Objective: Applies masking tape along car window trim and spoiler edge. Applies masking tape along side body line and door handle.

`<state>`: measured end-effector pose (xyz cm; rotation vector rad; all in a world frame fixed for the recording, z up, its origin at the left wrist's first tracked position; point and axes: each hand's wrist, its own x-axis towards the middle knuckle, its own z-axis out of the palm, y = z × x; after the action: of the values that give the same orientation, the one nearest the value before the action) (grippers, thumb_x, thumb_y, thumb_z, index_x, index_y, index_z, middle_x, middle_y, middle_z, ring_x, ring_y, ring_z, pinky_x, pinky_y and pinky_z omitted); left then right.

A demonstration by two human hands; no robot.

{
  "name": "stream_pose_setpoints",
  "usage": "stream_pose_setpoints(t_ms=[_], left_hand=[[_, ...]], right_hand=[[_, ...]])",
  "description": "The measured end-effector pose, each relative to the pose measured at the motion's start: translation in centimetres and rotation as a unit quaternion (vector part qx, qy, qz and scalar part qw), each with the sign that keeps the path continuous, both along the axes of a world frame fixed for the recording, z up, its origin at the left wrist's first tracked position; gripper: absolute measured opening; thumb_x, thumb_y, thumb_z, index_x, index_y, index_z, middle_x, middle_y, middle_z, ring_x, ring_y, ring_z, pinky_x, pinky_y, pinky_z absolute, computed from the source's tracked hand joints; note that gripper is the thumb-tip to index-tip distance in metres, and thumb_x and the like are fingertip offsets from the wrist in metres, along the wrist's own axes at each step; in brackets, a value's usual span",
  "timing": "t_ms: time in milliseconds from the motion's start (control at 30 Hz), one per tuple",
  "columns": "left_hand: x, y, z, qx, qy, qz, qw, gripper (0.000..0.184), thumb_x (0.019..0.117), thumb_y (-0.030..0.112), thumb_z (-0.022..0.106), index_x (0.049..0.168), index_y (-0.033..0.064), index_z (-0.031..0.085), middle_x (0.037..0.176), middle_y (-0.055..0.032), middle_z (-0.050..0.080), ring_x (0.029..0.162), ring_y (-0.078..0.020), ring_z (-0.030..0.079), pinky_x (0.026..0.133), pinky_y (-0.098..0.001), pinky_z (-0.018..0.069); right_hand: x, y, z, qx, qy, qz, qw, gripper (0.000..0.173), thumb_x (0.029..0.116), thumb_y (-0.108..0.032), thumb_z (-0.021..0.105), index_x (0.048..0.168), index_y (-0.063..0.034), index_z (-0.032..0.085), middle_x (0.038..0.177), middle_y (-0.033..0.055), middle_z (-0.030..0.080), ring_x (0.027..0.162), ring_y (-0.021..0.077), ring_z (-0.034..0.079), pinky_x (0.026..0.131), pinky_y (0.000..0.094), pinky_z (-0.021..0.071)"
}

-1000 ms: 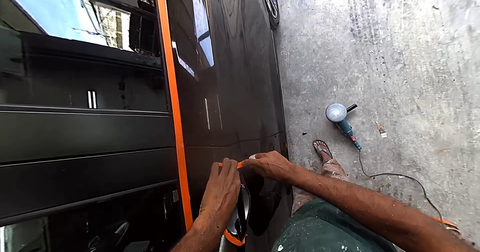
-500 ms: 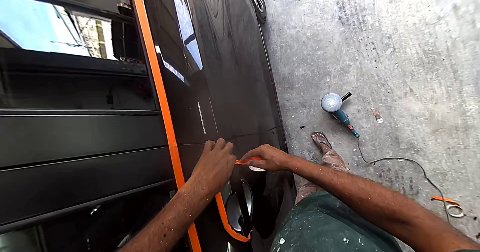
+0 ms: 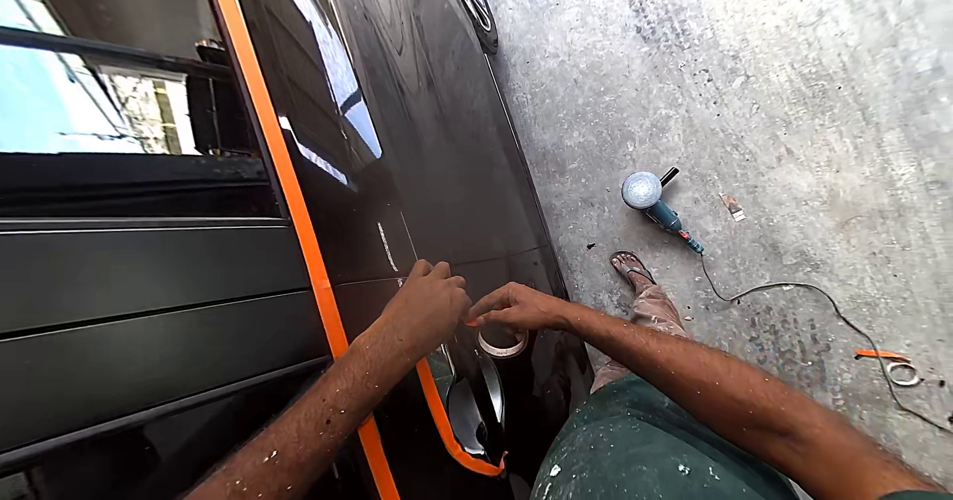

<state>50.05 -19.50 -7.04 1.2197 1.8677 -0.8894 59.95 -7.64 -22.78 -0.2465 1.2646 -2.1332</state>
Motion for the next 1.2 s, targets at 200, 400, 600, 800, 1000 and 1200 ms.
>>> stream_pose_setpoints(t_ms=[200,400,600,800,1000,1200], left_hand=[[0.5,0.6,0.4,-0.027,0.001,-0.056,0.998,0.021,0.0964,0.012,0.062,0.098,0.0255,0.079,0.101,0.0013,0.07,0.104,-0.0221,0.06,0.089,-0.0435,0.0425],[1.2,1.0,0.5,-0.068,0.019,-0.082,0.994,0.024,0.0996,0.014,0.057,0.104,0.0248,0.077,0.109,0.0007,0.07,0.11,-0.023,0.059,0.091,-0.0429,0.0428],[0.8,1.1,0.7,-0.058,-0.002,-0.076,0.995,0.025,0.0984,0.011,0.058,0.103,0.0259,0.077,0.108,0.0011,0.07,0.108,-0.023,0.06,0.09,-0.044,0.0429],[0.6,0.9,0.4,-0.06,-0.005,-0.094,0.994,0.028,0.0965,0.008,0.059,0.105,0.0275,0.077,0.106,0.0017,0.07,0.107,-0.0222,0.059,0.089,-0.0426,0.0431],[0.7,0.5,-0.4,-0.055,-0.012,-0.104,0.993,0.024,0.0962,0.01,0.062,0.102,0.0282,0.077,0.105,0.0026,0.069,0.106,-0.0207,0.059,0.089,-0.0421,0.0427],[0.7,0.3,-0.6,-0.037,-0.024,-0.101,0.994,0.025,0.0966,0.009,0.061,0.099,0.0285,0.078,0.106,0.0035,0.069,0.106,-0.0199,0.059,0.09,-0.0425,0.0433]], right_hand=[[1.0,-0.4,-0.5,-0.042,-0.042,-0.006,0.998,0.03,0.107,-0.02,0.056,0.132,-0.008,0.067,0.069,0.0051,0.059,0.05,0.0079,0.051,0.05,0.025,0.0491],[4.1,1.2,-0.8,0.015,-0.015,-0.045,0.999,0.032,0.1072,-0.022,0.056,0.136,-0.0136,0.066,0.079,0.0091,0.064,0.053,0.0102,0.053,0.052,0.0271,0.0502],[8.7,2.8,-1.5,0.167,0.123,-0.114,0.972,0.033,0.1057,-0.025,0.057,0.137,-0.0217,0.068,0.105,0.006,0.075,0.082,0.0118,0.069,0.078,0.0353,0.0586],[10.1,1.5,-1.5,0.229,0.18,-0.064,0.954,0.04,0.1065,-0.027,0.052,0.146,-0.0259,0.06,0.111,0.0093,0.075,0.099,0.0223,0.072,0.091,0.0471,0.056],[9.5,-0.7,-1.4,0.172,0.154,-0.037,0.972,0.04,0.1059,-0.026,0.054,0.145,-0.0205,0.061,0.118,0.0124,0.073,0.105,0.0238,0.07,0.094,0.0476,0.0545],[9.0,-1.5,-1.4,0.136,0.153,-0.033,0.978,0.04,0.1047,-0.023,0.056,0.143,-0.0163,0.062,0.122,0.013,0.072,0.11,0.0231,0.069,0.098,0.046,0.0529]])
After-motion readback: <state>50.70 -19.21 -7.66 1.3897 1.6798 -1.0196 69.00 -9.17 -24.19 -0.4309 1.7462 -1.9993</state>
